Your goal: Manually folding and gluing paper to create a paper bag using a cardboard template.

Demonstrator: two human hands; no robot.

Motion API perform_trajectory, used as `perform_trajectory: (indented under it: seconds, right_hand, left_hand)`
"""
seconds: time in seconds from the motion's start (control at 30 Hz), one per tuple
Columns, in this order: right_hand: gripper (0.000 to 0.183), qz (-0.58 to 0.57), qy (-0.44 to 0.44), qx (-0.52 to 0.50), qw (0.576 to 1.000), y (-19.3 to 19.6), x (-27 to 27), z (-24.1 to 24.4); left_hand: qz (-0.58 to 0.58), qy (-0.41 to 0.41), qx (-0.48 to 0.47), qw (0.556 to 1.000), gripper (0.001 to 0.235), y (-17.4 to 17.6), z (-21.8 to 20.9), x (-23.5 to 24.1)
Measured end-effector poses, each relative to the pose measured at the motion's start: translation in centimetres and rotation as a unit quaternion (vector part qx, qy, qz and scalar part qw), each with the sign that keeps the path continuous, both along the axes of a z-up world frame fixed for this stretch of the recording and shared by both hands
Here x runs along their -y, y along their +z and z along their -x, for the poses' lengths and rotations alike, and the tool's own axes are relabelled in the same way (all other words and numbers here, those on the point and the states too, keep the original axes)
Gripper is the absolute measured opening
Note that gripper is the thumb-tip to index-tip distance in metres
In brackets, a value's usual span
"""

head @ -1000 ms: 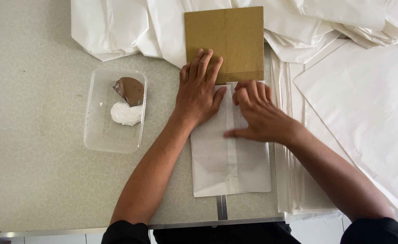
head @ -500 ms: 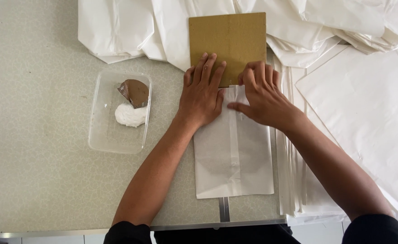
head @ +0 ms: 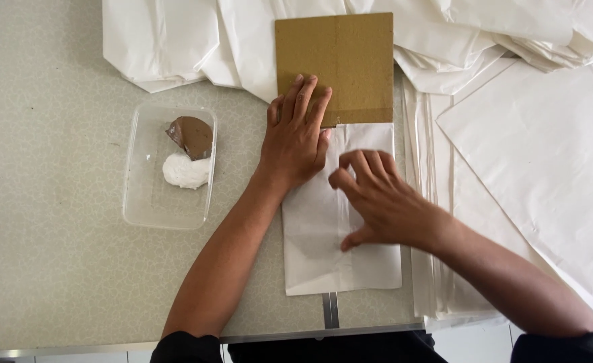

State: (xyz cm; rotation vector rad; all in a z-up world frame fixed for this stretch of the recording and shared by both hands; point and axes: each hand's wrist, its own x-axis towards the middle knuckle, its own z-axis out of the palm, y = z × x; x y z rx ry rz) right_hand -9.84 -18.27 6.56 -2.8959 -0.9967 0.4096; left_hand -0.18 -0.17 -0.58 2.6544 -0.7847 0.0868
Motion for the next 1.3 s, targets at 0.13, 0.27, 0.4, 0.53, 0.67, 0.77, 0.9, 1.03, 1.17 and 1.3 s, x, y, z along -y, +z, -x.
perform_trajectory:
  seconds: [0.13, 0.27, 0.4, 0.53, 0.67, 0.77, 0.9, 1.03, 1.17, 1.3]
  right_hand:
    - [0.110, -0.027, -0.049, -0.021, 0.998, -0.7, 1.0, -4.0]
    - [0.089, -0.087, -0.112, 0.042, 0.989, -1.2, 1.8, -7.5]
    - [0.072, -0.164, -0.118, 0.086, 0.975, -1.5, 2.5, -9.2]
    - [0.086, -0.124, -0.104, 0.098, 0.982, -1.5, 2.1, -8.3]
    - [0.103, -0.063, -0.077, 0.039, 0.994, -1.6, 1.9, -6.3]
    - [0.102, -0.067, -0.060, -0.004, 0.996, -1.4, 1.4, -4.7]
    - [0.083, -0.091, -0.059, -0.083, 0.991, -1.8, 1.5, -5.5]
    - [0.077, -0.114, -0.099, -0.051, 0.987, -1.7, 2.6, -9.2]
    - [0.070, -0.149, -0.141, -0.009, 0.979, -0.6, 2.5, -10.9]
    - [0.024, -0.281, -0.164, -0.079, 0.942, 1.2, 2.4, -12.3]
  left_hand:
    - [-0.025, -0.004, -0.004, 1.000, 0.061, 0.4, 0.1, -0.1]
    - [-0.026, -0.011, -0.008, 1.000, 0.062, 0.7, 0.3, -0.3]
    - [0.003, -0.009, 0.042, 0.999, 0.058, 0.8, 0.3, -0.4]
    - [-0.005, -0.006, 0.059, 0.998, 0.062, 0.6, 0.4, -0.4]
    - [0.002, -0.003, 0.071, 0.997, 0.061, 0.4, 0.3, -0.3]
    - [0.015, -0.005, 0.052, 0.999, 0.059, 0.7, 0.4, -0.3]
    - [0.019, -0.012, 0.027, 0.999, 0.060, 0.7, 0.3, -0.2]
    - [0.020, -0.008, 0.082, 0.996, 0.062, 0.2, 0.3, -0.3]
    - [0.017, -0.005, 0.068, 0.998, 0.063, 0.1, 0.5, -0.2]
    - [0.039, -0.001, 0.065, 0.997, 0.062, 0.1, 0.4, -0.3]
